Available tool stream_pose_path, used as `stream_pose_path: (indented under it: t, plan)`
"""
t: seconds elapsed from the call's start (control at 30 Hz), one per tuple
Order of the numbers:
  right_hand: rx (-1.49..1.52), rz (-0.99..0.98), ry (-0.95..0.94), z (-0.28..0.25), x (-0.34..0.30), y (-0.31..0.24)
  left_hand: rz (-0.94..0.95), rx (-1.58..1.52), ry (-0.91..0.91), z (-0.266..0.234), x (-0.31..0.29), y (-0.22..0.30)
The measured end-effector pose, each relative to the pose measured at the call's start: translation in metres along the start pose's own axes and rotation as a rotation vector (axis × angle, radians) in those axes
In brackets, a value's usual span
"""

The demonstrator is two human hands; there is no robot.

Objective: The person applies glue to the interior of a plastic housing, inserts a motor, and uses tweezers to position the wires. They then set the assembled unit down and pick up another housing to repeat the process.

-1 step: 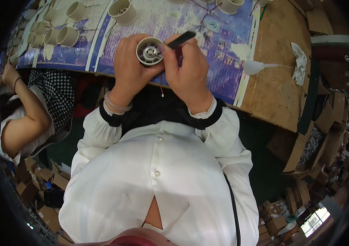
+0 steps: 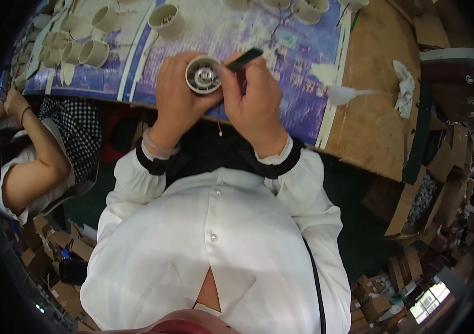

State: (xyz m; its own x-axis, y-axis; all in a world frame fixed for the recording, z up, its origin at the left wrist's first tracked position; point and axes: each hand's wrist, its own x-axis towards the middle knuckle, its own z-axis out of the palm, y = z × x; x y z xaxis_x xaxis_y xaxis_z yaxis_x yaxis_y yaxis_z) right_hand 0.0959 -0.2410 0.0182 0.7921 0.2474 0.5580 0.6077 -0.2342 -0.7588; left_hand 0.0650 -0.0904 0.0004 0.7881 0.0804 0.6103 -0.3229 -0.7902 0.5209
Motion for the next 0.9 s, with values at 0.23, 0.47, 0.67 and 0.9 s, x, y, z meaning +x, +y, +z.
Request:
stream_pose_path:
  t: [0.23,0.47,0.67,0.9]
  plan:
    - [-0.040,0.069,0.012,0.002,-0.008,-0.005,-0.058,-0.019,-0.044,-0.003,-0.012,0.003]
    - [-0.019,0.020,0.075,0.006,-0.017,0.007,-0.075,-0.065,-0.038,-0.007,-0.004,0.011]
    - [-0.004,0.051,0.075,0.005,-0.013,0.006,-0.019,-0.134,0.002,0.000,-0.003,0.006]
    - [0.021,0.042,0.005,0.001,-0.011,0.007,-0.037,-0.135,-0.020,-0.002,-0.006,0.009]
